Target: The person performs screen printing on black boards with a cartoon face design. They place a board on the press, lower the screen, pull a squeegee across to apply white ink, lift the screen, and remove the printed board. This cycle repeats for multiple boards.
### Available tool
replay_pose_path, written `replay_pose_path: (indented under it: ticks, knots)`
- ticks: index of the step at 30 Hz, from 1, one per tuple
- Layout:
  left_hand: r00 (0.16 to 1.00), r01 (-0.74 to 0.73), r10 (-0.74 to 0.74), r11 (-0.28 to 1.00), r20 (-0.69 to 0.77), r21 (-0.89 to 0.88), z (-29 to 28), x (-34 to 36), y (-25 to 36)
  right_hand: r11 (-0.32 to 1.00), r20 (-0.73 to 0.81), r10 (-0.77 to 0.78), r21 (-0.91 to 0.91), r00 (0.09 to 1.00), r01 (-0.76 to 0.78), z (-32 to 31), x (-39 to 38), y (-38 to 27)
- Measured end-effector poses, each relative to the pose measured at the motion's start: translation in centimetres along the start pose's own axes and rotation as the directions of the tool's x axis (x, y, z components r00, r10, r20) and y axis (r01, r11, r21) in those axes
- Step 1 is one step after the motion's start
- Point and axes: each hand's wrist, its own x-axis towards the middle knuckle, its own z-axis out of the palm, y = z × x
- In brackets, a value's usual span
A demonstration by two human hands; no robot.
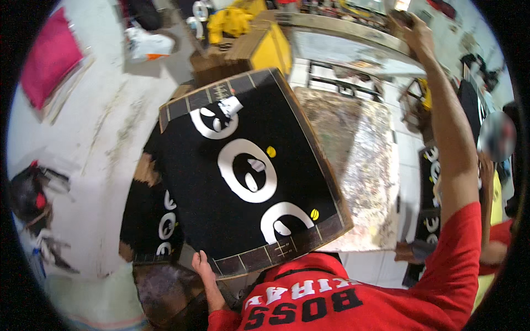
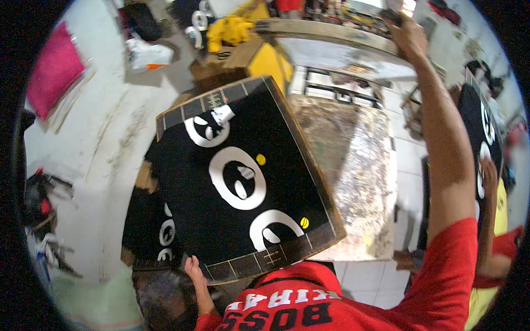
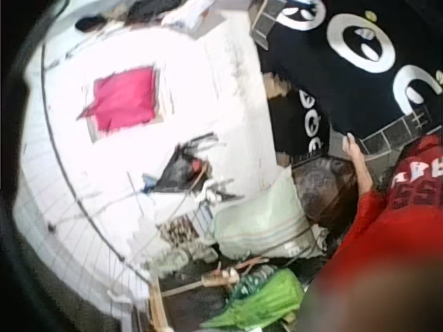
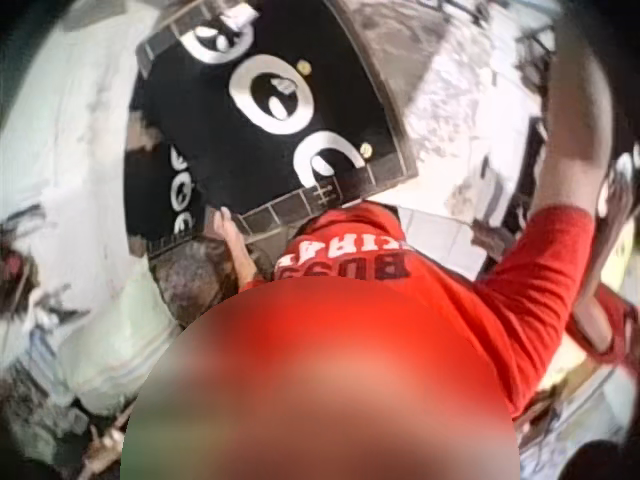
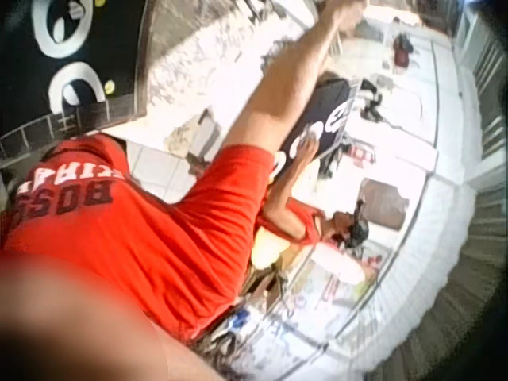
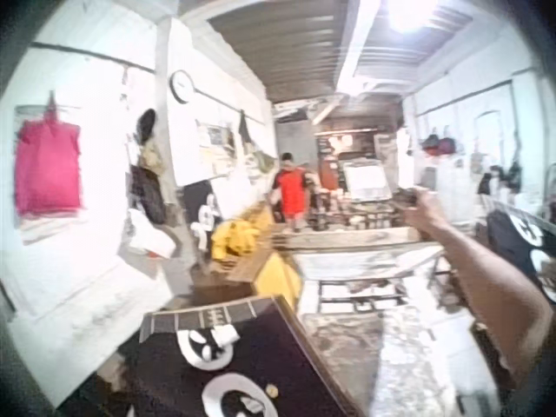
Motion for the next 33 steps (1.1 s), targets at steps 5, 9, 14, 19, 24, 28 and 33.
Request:
replay_pose_path:
  ticks: [5,9,14,19,24,28,33]
  knots:
    - [0.905,-0.223,0.172,0.971,0.390,0.091,9.9,-0.8,0.3,0.988,-0.067,0.146,0.060,0.987,-0.142,-2.5,-2.4,-3.1]
    - [0.803,-0.233,0.116,0.964,0.584,0.130,16.5,-2.7,2.5,0.989,0.016,0.140,0.039,0.990,-0.141,-3.8,-3.4,-4.1]
    - [0.651,-0.582,0.283,0.782,0.704,0.224,21.7,-5.2,4.6,0.987,0.060,0.130,0.087,0.990,-0.134,-4.2,-3.6,-4.4]
    - [0.643,-0.603,0.171,0.715,0.746,0.355,22.3,-6.6,6.5,0.979,0.013,0.189,0.075,0.982,-0.189,-3.9,-3.3,-5.1]
    - [0.701,-0.580,0.143,0.685,0.698,0.442,21.8,-8.5,7.7,0.975,0.032,0.177,0.132,0.984,-0.180,-4.0,-2.6,-5.2]
    - [0.743,-0.566,0.137,0.651,0.655,0.506,21.4,-9.2,8.8,0.982,0.031,0.122,0.138,0.992,-0.125,-4.3,-2.2,-5.2]
    - [0.732,-0.561,0.098,0.649,0.674,0.515,21.6,-9.4,9.7,0.977,0.051,0.186,0.092,0.981,-0.190,-4.1,-1.3,-5.4]
